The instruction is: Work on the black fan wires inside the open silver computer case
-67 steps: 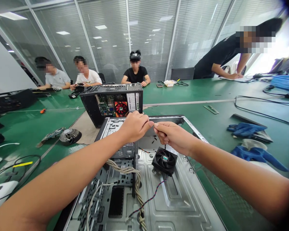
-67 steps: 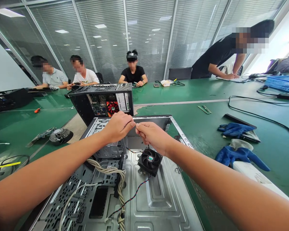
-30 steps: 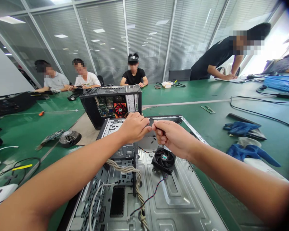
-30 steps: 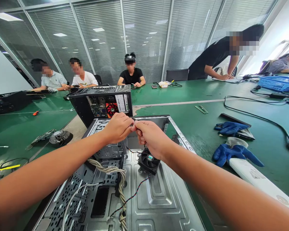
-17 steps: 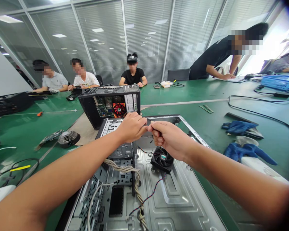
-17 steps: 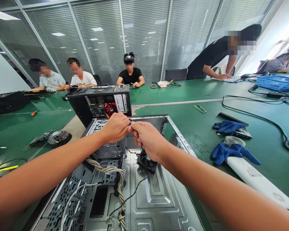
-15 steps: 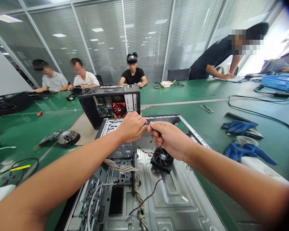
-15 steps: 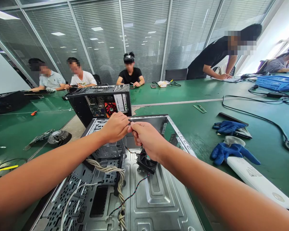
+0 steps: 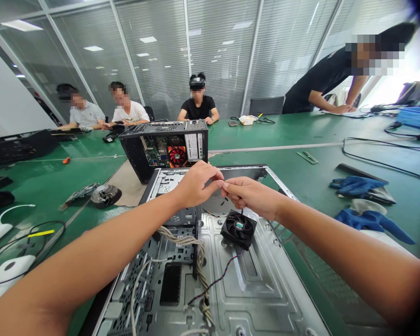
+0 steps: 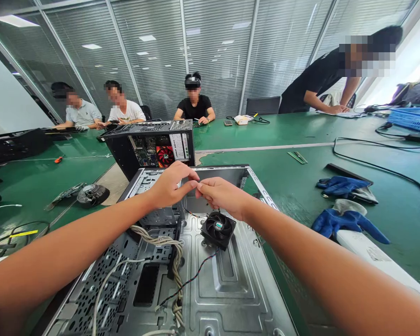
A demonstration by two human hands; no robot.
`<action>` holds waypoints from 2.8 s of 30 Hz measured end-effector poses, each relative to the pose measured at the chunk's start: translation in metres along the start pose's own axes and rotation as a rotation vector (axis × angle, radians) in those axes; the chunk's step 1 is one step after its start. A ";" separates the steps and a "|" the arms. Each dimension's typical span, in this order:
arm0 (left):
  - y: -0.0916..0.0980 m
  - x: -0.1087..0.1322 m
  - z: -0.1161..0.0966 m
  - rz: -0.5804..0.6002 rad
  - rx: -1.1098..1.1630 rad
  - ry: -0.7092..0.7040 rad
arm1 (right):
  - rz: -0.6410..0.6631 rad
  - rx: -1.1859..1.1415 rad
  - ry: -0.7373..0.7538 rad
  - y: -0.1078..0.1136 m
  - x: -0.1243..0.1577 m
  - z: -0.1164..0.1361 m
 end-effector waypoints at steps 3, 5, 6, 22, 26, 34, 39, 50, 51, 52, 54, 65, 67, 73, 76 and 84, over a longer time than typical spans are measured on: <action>0.002 0.001 0.000 0.020 0.009 0.024 | 0.023 -0.007 0.014 0.000 0.000 -0.001; 0.003 0.001 0.000 0.039 0.020 0.038 | 0.031 -0.007 0.016 0.000 0.000 -0.001; 0.003 0.001 0.000 0.047 0.027 0.043 | 0.032 -0.004 0.015 0.000 -0.001 -0.001; -0.003 -0.002 0.000 0.214 -0.039 0.129 | -0.132 0.646 0.311 0.002 -0.010 -0.003; -0.002 -0.001 0.001 0.169 0.041 0.179 | -0.174 0.703 0.328 0.000 -0.011 -0.004; 0.000 -0.001 0.000 0.095 0.099 0.177 | -0.108 0.481 0.271 0.000 -0.011 -0.005; -0.005 -0.002 0.002 0.142 0.034 0.163 | -0.077 0.549 0.249 0.002 -0.012 -0.006; -0.004 -0.002 0.000 0.145 0.117 0.227 | -0.061 0.665 0.226 0.004 -0.013 -0.005; -0.003 -0.002 0.000 0.134 0.126 0.229 | -0.057 0.627 0.218 0.004 -0.014 -0.007; -0.003 -0.002 0.000 0.126 0.133 0.229 | -0.050 0.587 0.210 0.005 -0.014 -0.008; -0.003 -0.002 -0.001 0.127 0.150 0.227 | -0.032 0.522 0.194 0.006 -0.015 -0.011; -0.009 -0.002 0.003 0.205 0.067 0.181 | 0.050 0.626 0.223 0.007 -0.016 -0.008; -0.008 -0.002 0.002 0.212 0.061 0.195 | 0.050 0.671 0.240 0.007 -0.017 -0.007; -0.004 -0.001 -0.001 0.171 0.133 0.276 | 0.031 0.683 0.235 0.008 -0.018 -0.005; -0.002 0.000 -0.003 0.155 0.159 0.301 | 0.007 0.684 0.227 0.009 -0.018 -0.007; -0.002 0.001 -0.003 0.153 0.246 0.329 | -0.018 0.680 0.223 0.009 -0.018 -0.008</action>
Point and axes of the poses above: each hand's wrist, its own x-axis away from the middle knuckle, its own y-axis out of the back of the hand, z = x × y, the point moved 1 cm from there along -x, towards the middle knuckle, and after that the axes turned 5 degrees about -x, right-handed, at the moved point
